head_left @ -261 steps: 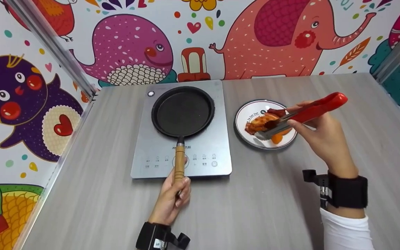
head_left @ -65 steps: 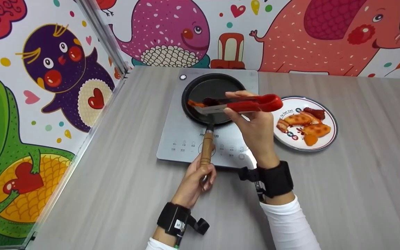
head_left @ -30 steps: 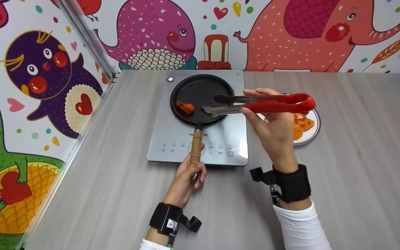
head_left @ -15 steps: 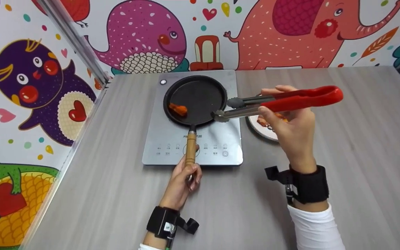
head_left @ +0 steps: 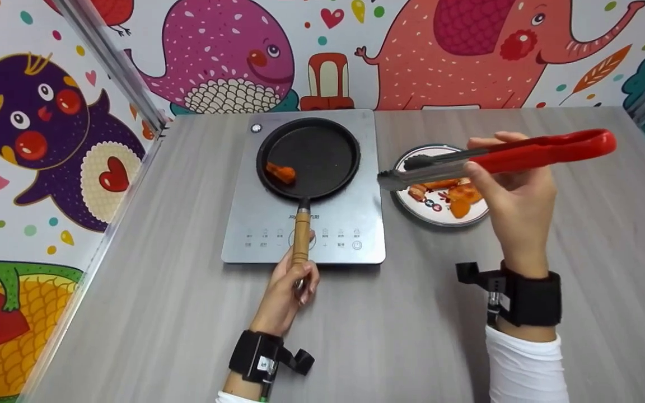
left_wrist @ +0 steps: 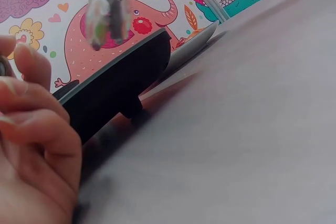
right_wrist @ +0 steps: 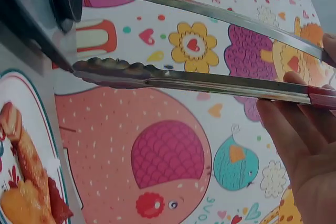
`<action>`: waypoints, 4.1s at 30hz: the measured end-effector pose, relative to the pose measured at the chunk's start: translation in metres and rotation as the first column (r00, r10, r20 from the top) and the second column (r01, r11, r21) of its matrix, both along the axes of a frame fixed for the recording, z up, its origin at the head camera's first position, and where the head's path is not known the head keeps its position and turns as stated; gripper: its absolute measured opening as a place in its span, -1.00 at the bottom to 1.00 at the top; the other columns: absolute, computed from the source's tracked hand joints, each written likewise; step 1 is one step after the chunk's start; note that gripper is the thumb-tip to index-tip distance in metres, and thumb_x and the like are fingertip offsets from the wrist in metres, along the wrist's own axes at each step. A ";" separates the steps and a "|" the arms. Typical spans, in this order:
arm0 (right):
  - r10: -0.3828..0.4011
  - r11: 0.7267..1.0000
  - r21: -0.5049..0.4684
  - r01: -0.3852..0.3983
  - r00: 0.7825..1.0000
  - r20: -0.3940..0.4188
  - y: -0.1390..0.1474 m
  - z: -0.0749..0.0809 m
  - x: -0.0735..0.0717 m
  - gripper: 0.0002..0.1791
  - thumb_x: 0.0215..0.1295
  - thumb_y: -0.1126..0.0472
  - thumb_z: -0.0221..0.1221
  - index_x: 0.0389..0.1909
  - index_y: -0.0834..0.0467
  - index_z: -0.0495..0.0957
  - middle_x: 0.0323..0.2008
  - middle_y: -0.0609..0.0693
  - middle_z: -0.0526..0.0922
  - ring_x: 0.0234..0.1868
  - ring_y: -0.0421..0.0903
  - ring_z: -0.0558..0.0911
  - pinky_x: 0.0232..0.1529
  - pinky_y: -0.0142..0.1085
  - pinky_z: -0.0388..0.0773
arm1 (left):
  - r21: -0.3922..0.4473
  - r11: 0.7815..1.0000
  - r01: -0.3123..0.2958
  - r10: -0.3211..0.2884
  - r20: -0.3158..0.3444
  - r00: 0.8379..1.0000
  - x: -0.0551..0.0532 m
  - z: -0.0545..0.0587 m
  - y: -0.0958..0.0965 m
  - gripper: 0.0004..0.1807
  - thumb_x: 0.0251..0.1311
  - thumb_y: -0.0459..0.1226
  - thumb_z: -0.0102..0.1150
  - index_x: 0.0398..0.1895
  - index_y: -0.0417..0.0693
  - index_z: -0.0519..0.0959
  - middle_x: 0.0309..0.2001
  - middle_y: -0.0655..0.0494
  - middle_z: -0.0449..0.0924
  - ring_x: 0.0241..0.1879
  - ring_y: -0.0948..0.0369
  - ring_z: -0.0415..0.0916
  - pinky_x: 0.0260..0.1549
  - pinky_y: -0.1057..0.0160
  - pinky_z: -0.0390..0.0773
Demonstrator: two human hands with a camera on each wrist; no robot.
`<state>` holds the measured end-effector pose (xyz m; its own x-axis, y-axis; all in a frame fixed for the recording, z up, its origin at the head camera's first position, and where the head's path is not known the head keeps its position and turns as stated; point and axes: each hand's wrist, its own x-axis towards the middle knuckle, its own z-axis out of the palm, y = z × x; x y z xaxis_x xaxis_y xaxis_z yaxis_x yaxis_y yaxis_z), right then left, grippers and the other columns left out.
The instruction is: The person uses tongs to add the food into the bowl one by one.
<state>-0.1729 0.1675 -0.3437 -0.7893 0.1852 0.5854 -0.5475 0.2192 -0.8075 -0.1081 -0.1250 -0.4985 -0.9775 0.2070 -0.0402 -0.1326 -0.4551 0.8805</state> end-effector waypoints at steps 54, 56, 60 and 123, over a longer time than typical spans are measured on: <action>-0.360 0.929 0.167 0.332 0.913 0.192 0.021 -0.039 -0.037 -0.42 0.01 0.11 0.27 0.08 0.13 0.33 -0.05 -0.01 0.52 -0.03 -0.14 0.52 -0.04 -0.29 0.46 | 0.023 1.000 0.004 -0.004 0.018 1.000 0.002 0.003 0.000 -0.33 0.12 -0.25 0.03 0.33 0.07 0.08 -0.58 0.07 0.39 -0.64 0.27 0.29 -0.82 0.42 0.21; -0.358 0.928 0.182 0.326 0.915 0.187 0.023 -0.045 -0.042 -0.40 -0.01 0.09 0.27 0.09 0.11 0.33 -0.05 -0.02 0.53 -0.02 -0.15 0.52 -0.05 -0.29 0.46 | 0.024 1.000 0.004 -0.004 0.015 1.000 0.002 0.003 0.000 -0.33 0.12 -0.25 0.02 0.33 0.06 0.08 -0.58 0.07 0.39 -0.65 0.27 0.29 -0.83 0.42 0.21; -0.358 0.927 0.191 0.324 0.915 0.186 0.022 -0.046 -0.042 -0.40 -0.01 0.07 0.27 0.09 0.11 0.33 -0.05 -0.03 0.53 -0.02 -0.16 0.52 -0.05 -0.30 0.46 | 0.020 1.000 0.002 -0.002 0.008 1.000 0.002 0.003 0.000 -0.33 0.12 -0.26 0.00 0.34 0.06 0.07 -0.59 0.07 0.38 -0.65 0.27 0.28 -0.82 0.42 0.21; -0.326 0.925 0.243 0.291 0.938 0.116 0.026 -0.052 -0.045 -0.57 0.01 0.11 0.24 -0.08 0.20 0.49 -0.17 -0.06 0.61 -0.10 -0.21 0.56 -0.10 -0.36 0.48 | 0.014 1.000 0.013 -0.013 -0.012 1.000 0.002 0.003 0.000 -0.34 0.13 -0.26 -0.04 0.34 0.02 0.06 -0.58 0.08 0.38 -0.65 0.27 0.26 -0.81 0.41 0.18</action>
<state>-0.2178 0.1932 -0.3962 -0.7958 0.3151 0.5171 -0.2991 0.5380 -0.7881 -0.1063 -0.1247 -0.4956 -0.9751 0.2204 -0.0253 -0.1280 -0.4656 0.8757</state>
